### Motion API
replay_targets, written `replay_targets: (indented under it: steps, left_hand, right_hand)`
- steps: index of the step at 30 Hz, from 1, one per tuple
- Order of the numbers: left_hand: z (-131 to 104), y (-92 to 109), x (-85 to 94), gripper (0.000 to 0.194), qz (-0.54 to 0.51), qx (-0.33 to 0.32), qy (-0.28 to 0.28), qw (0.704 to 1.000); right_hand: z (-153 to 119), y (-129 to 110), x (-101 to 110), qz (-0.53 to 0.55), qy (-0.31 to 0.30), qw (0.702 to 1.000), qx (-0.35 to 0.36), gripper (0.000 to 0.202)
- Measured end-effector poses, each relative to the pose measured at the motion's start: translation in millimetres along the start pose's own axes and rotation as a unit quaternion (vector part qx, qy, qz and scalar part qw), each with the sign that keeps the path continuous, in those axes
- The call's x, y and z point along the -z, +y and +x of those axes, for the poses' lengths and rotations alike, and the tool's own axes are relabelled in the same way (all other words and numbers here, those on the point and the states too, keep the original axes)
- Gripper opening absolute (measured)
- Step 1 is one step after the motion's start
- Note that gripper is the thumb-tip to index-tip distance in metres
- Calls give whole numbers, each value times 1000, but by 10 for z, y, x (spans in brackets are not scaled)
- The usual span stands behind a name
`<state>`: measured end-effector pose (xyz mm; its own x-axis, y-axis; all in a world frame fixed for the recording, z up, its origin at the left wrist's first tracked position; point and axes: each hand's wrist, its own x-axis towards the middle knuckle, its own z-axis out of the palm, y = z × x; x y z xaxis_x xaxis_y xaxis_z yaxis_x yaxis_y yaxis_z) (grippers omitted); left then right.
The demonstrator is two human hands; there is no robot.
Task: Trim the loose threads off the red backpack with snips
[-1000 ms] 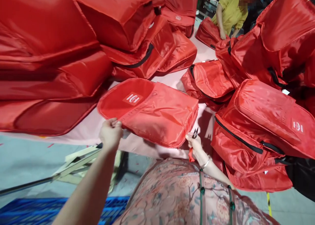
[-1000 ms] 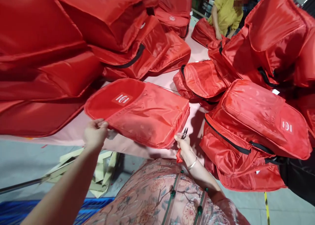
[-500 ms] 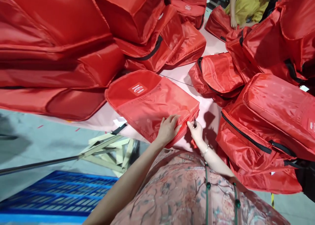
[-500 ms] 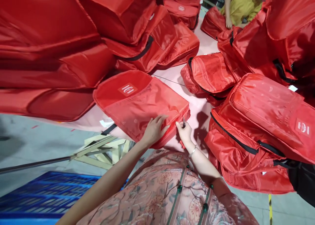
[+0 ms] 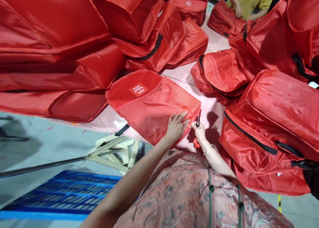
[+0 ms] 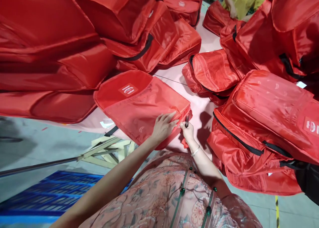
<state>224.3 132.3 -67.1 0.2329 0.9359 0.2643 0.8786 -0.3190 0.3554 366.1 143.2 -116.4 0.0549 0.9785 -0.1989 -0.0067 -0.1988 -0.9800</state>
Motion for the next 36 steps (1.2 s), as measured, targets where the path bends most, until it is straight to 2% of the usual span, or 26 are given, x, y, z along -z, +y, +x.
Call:
replay_targets:
  steps: [8,10,12,15,19,22,26,31,36]
  left_hand:
    - [72,42,-24,22,17,-56,12,998]
    - [69,45,-22,23,18,-56,14,998]
    - [67,45,-8,22,15,-47,15,999]
    - [70,44,14,21,20,-37,12,999]
    - [80,39,11,18,28,-39,14,999]
    - [83,31,-7,17,31,-44,24,998]
    - [77,20,-16,16,36,-48,29,998]
    - [65,22,-11,16,39,-53,25,998]
    - [72,24,-14,17,37,-60,31,997]
  right_hand:
    - [-20,-84,37,-35,-9,999,25,23]
    - [-43,-149,81,-76,-16,997,27,24]
    - [-91,-245,155,-165,-11,986,35,27]
    - [-219,-428,287,-321,-4,945,59,33]
    - [-413,-657,381,-480,-56,871,83,34]
    - [-489,-764,357,-566,-76,817,85,34]
    - [-487,-826,269,-626,-105,766,102,33]
    - [-434,-849,185,-664,-125,729,115,34]
    - [-406,-836,201,-659,-131,731,121,36]
